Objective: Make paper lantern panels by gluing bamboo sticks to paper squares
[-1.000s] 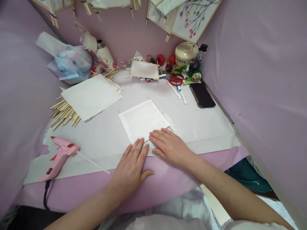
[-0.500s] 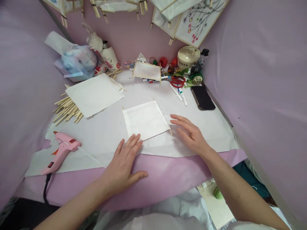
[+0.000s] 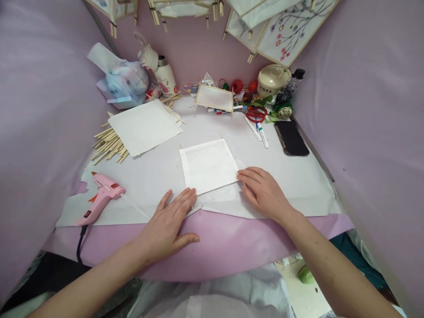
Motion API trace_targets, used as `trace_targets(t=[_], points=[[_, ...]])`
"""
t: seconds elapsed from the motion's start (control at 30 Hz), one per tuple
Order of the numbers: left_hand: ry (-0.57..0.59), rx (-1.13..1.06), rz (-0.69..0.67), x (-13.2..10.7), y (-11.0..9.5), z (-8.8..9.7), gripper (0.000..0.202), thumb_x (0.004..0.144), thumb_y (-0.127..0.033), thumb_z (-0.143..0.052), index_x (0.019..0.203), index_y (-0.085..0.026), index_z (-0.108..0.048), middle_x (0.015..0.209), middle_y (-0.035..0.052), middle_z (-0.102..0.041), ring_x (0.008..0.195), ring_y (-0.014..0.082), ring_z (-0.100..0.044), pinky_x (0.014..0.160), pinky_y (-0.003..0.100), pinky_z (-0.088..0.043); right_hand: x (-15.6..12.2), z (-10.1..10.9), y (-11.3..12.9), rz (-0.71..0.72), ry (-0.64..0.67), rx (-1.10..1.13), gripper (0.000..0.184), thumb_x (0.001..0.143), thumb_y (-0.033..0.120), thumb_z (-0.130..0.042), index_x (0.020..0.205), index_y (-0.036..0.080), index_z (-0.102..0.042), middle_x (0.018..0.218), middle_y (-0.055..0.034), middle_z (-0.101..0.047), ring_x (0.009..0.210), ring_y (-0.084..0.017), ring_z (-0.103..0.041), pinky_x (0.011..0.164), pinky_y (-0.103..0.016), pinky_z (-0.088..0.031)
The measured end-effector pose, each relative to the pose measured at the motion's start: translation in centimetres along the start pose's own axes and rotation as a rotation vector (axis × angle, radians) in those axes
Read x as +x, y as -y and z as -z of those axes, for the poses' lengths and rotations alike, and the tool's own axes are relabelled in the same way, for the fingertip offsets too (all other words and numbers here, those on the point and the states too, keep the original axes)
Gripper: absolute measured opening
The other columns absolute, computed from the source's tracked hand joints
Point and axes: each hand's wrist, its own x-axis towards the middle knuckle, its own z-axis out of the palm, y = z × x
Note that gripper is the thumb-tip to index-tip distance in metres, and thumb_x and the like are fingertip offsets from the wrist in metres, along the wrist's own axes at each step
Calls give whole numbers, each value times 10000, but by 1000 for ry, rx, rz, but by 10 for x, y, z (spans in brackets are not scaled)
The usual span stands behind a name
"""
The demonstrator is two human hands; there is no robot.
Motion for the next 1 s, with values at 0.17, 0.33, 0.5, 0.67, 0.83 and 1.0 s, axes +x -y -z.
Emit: trace_targets(t=[0.17, 0.33, 0.5, 0.67, 0.83, 1.0], points=[[-36, -13, 7, 20, -31, -3, 770, 874, -557, -594, 1457, -112, -363, 1551, 204, -358, 1467, 330, -271, 1184, 536, -189, 12, -11, 46, 75, 70, -1, 434, 908, 199, -521, 1336, 125, -524, 1323, -155, -598, 1220, -281, -532, 1045, -496, -448], [-33, 8, 91, 29, -40, -17, 763, 857, -508, -645, 1427, -64, -400, 1528, 233, -383, 1443, 347, -317, 1167, 496, -294, 9, -24, 52, 50, 149, -76, 416, 943, 237, -489, 1339, 118, -526, 1316, -150, -605, 1223, -284, -537, 1079, -499, -423], [-58, 51, 107, 6, -21, -19, 704, 894, -448, -617, 1433, -68, -369, 1534, 236, -368, 1454, 319, -301, 1157, 503, -324, -8, -16, 23, -22, 110, -155, 441, 952, 249, -490, 1382, 150, -486, 1348, -143, -582, 1240, -265, -538, 1116, -508, -376], [-38, 15, 77, 0, -13, -22, 760, 894, -492, -600, 1472, -91, -311, 1564, 213, -323, 1480, 295, -234, 1176, 483, -299, -15, -19, 19, -55, 122, -121, 482, 956, 252, -490, 1427, 167, -435, 1410, -131, -537, 1292, -242, -500, 1137, -487, -355], [-18, -78, 98, 1, -14, -19, 821, 887, -497, -601, 1518, -128, -227, 1579, 210, -294, 1491, 294, -197, 1193, 522, -239, -16, -16, 20, -119, 93, 13, 495, 959, 278, -485, 1447, 246, -414, 1444, -108, -512, 1316, -248, -483, 1124, -515, -362], [-110, -163, 87, -3, -19, -17, 802, 906, -450, -585, 1534, -164, -176, 1623, 204, -158, 1512, 307, -53, 1182, 587, -204, -13, -12, 9, -366, -204, 115, 444, 956, 331, -475, 1391, 247, -485, 1488, -129, -443, 1365, -274, -422, 1088, -522, -398]])
